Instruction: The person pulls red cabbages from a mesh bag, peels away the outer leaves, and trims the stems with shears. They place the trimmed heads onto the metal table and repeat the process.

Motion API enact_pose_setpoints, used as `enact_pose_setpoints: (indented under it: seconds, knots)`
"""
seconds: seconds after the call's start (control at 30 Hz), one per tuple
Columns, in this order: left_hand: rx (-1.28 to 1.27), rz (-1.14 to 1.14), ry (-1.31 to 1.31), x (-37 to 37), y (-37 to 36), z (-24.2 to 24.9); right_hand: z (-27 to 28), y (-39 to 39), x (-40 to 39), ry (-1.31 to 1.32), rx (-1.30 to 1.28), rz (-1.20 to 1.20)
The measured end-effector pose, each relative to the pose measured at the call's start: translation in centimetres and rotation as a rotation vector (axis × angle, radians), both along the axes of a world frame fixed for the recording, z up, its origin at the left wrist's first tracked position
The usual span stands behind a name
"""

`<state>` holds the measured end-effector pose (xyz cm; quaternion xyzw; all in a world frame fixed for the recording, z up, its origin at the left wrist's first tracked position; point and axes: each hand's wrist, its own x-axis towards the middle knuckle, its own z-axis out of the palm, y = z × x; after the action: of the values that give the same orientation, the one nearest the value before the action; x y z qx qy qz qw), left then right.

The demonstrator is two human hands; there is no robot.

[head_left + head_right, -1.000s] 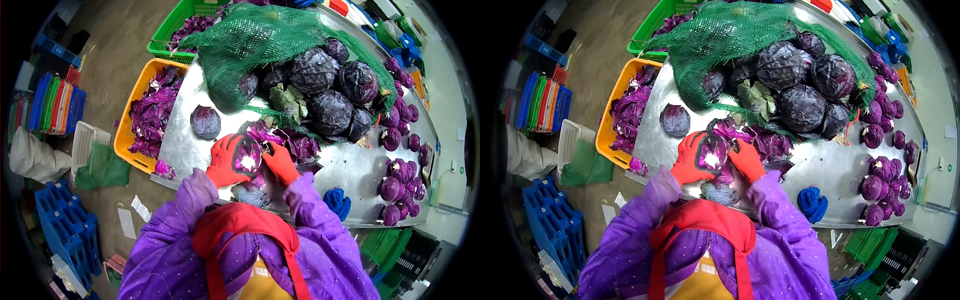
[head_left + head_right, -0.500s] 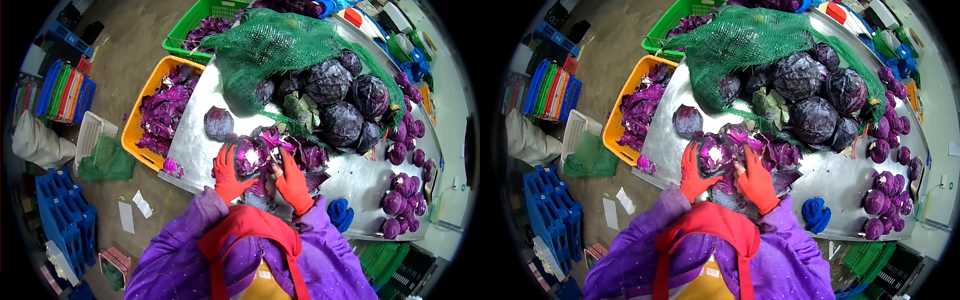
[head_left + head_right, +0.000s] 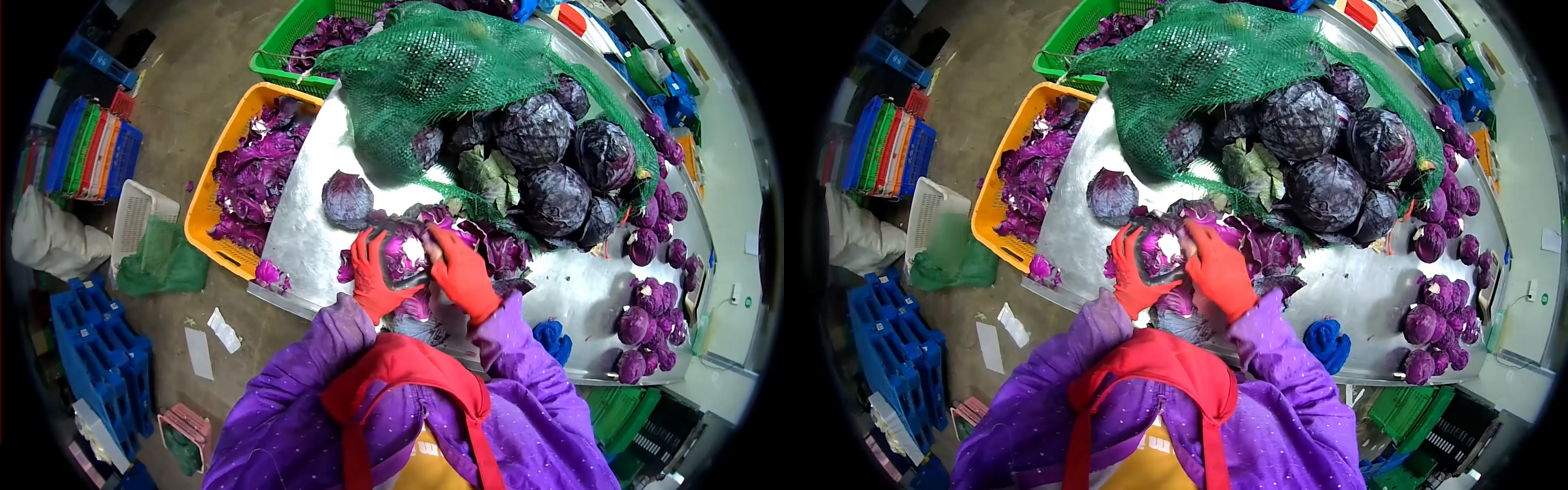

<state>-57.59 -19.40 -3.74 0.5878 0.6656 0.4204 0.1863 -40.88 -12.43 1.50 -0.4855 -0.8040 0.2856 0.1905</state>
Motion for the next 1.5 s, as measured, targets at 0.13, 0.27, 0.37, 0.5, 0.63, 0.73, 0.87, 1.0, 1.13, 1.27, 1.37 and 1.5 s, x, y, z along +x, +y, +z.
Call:
enact_pose_setpoints:
  seconds: [0.13,0.27,0.37,0.5,0.63,0.73,0.87,1.0,1.13,1.27,1.37,1.5]
  knots:
    - [0.093,-0.066,-0.002,-0.3,0.0,0.7,-2.5,4.3,0.5,0.150,-0.288,-0.208]
    - [-0.007,-0.173,-0.017,-2.7,-0.2,0.2,-1.4,3.1,1.1,0.218,-0.266,-0.158]
    - [-0.033,-0.151,-0.289,-3.3,-1.4,0.2,1.0,-0.2,0.6,0.224,-0.262,-0.109]
    - [-0.152,0.055,-0.309,-1.3,-1.2,1.3,1.0,-3.2,-0.1,0.167,-0.210,-0.077]
    - [-0.177,-0.009,-0.393,-2.0,-1.6,0.6,0.8,-2.8,-0.6,0.207,-0.280,-0.034]
    - [-0.160,-0.114,-0.304,-2.7,-1.2,2.1,-0.5,-2.8,-0.6,0.176,-0.262,-0.036]
    - [-0.263,-0.113,-0.274,-3.2,-1.3,0.4,-0.3,-2.0,-1.0,0.109,-0.229,-0.010]
    - [-0.263,-0.143,-0.218,-3.0,-1.3,0.7,-1.0,-1.8,-1.1,0.053,-0.208,-0.002]
    - [-0.315,-0.234,-0.114,-3.1,-1.3,2.1,-4.1,1.1,-1.0,-0.014,-0.331,-0.140]
    - [-0.192,-0.252,-0.264,-4.3,-2.0,1.0,-6.9,1.4,-0.6,-0.067,-0.175,-0.118]
    - [-0.182,-0.196,-0.383,-4.8,-2.8,-0.7,-6.0,2.2,0.1,0.076,-0.232,-0.117]
    - [-0.183,-0.067,-0.774,-4.1,-4.8,-2.5,-3.4,2.2,4.0,0.239,-0.307,-0.256]
